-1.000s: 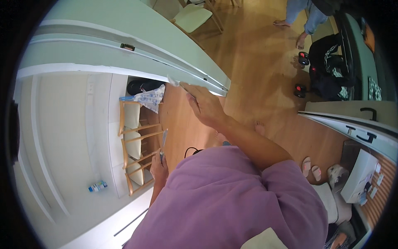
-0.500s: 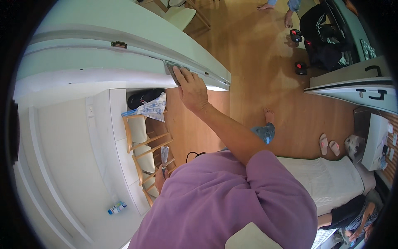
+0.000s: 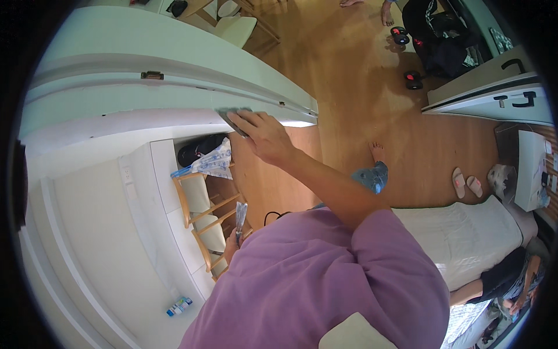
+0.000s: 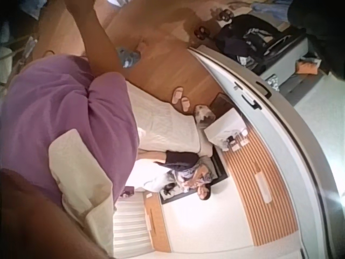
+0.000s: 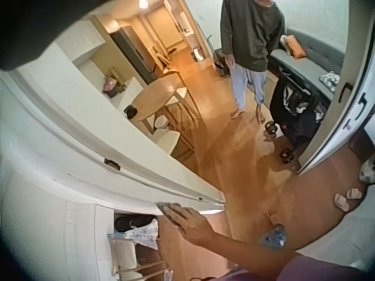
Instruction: The person applies plaster to a wall section using a putty knife and a hawk, smoothing the material across the surface and edges. The person luego washes their hands in a sink.
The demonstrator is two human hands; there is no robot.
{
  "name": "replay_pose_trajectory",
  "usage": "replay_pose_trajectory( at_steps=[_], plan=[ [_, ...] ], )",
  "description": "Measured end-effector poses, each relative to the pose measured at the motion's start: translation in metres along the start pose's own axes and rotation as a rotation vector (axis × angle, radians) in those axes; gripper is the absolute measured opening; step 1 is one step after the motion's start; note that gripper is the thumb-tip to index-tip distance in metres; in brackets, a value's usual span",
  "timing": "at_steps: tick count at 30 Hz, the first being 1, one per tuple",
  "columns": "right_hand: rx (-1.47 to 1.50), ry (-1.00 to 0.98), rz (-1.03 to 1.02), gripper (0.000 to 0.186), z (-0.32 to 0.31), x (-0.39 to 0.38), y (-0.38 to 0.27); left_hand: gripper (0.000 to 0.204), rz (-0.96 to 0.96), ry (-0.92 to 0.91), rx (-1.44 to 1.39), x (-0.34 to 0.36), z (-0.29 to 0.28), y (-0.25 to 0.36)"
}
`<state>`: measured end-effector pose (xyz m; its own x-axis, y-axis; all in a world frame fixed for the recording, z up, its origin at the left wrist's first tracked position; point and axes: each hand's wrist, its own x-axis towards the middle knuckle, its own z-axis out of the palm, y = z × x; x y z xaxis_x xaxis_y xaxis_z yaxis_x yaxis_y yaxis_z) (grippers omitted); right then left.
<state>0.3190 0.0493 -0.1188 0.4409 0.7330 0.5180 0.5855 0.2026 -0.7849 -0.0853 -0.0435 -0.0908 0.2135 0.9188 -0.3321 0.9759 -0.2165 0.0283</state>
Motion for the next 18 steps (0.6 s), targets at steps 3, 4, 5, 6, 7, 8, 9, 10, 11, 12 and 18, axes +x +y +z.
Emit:
replay_pose_trajectory(
  at_steps=[3, 4, 5, 6, 7, 8, 9, 10, 11, 12, 18],
  plan=[
    [-0.038, 0.058, -0.033, 0.071, -0.007, 0.0, -0.01, 0.041, 0.017, 0.032, -0.004, 0.008, 0.002, -0.003],
    [-0.059, 0.149, -0.028, 0.072, -0.007, 0.004, -0.013, 0.041, 0.032, 0.072, -0.016, 0.01, 0.003, -0.005],
    [-0.063, 0.154, -0.026, 0.072, -0.006, 0.01, -0.016, 0.041, 0.039, 0.071, -0.015, 0.013, 0.003, -0.004],
    [-0.083, 0.186, -0.024, 0.072, -0.002, 0.019, -0.02, 0.041, 0.049, 0.075, -0.02, 0.016, 0.001, -0.002],
    [-0.103, 0.217, -0.022, 0.071, 0.003, 0.027, -0.023, 0.041, 0.059, 0.078, -0.025, 0.019, 0.0, -0.001],
    [-0.101, 0.22, -0.023, 0.071, 0.005, 0.033, -0.027, 0.041, 0.059, 0.081, -0.022, 0.018, 0.0, -0.001],
    [-0.13, 0.211, -0.018, 0.071, 0.007, 0.037, -0.03, 0.041, 0.064, 0.095, -0.045, 0.016, 0.0, -0.001],
    [-0.159, 0.202, -0.013, 0.072, 0.01, 0.041, -0.033, 0.04, 0.068, 0.108, -0.067, 0.014, 0.0, -0.002],
    [-0.158, 0.201, -0.011, 0.072, 0.015, 0.043, -0.033, 0.04, 0.066, 0.107, -0.067, 0.014, 0.001, -0.004],
    [-0.166, 0.206, -0.005, 0.072, 0.021, 0.045, -0.034, 0.04, 0.053, 0.099, -0.05, 0.013, 0.003, -0.007],
    [-0.149, 0.188, 0.037, 0.076, 0.03, 0.048, -0.038, 0.039, -0.025, 0.005, -0.012, 0.012, 0.002, -0.006]
  ],
)
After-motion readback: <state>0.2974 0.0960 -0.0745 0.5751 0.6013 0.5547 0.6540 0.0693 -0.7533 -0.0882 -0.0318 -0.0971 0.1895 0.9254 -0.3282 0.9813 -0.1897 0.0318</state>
